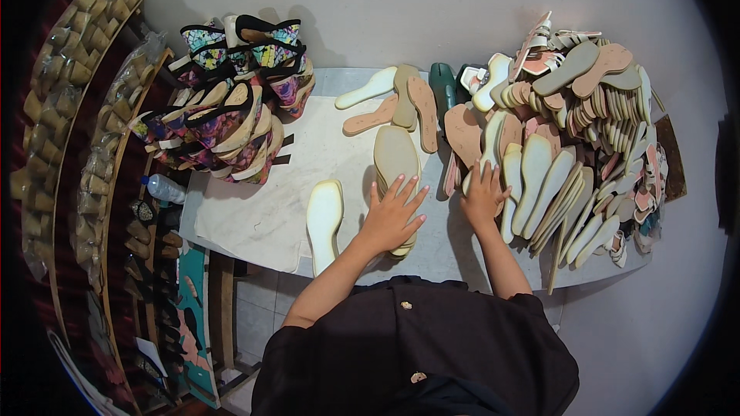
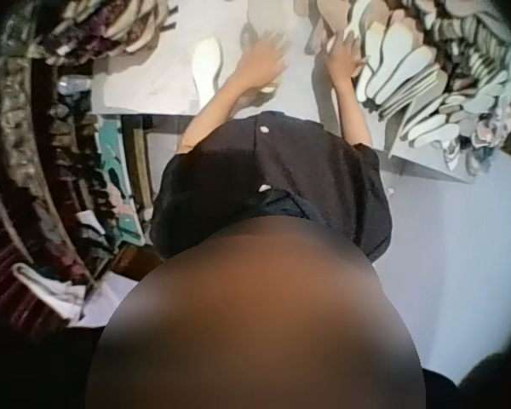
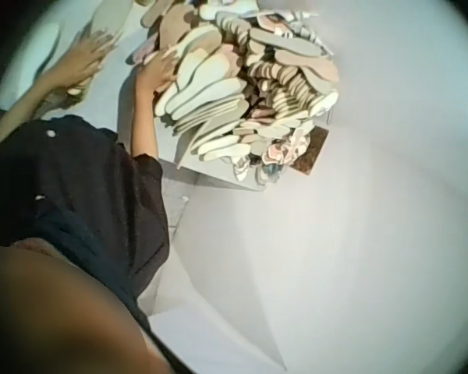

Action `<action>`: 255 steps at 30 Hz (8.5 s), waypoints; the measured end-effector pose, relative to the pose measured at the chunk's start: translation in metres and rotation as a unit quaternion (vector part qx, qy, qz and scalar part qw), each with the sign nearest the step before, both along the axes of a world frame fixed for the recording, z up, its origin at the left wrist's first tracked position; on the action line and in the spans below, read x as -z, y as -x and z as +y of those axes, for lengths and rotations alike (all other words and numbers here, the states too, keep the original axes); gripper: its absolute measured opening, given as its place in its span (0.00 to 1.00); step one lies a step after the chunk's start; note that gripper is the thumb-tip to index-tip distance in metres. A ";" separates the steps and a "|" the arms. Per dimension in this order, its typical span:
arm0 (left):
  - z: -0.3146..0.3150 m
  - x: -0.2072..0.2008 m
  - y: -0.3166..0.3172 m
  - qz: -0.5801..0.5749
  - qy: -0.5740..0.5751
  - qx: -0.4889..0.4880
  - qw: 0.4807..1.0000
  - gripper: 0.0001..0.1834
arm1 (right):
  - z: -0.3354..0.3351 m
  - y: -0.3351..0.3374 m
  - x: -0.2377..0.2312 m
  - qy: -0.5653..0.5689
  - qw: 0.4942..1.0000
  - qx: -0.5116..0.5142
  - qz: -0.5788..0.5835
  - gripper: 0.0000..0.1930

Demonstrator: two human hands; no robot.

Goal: The recorder is sorting and stacking various shoe insoles and components on a work table in a shoe manufacturing facility.

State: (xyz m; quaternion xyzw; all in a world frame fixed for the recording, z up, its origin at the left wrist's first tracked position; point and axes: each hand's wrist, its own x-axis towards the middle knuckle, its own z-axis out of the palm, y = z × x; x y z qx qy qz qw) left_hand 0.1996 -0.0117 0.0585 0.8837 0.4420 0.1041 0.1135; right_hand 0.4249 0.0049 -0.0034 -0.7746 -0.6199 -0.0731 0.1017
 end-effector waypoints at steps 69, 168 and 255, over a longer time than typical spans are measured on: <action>-0.038 0.020 0.022 -0.255 0.071 -0.114 0.957 0.23 | -0.025 -0.037 -0.033 -0.031 0.980 0.134 0.141 0.43; -0.036 0.097 0.238 -0.505 0.341 -0.435 0.663 0.45 | -0.030 0.090 0.012 0.063 0.430 0.050 0.899 0.22; 0.343 0.134 -0.101 -0.228 0.357 -0.286 0.859 0.36 | 0.001 0.136 -0.084 0.129 0.964 -0.097 0.212 0.34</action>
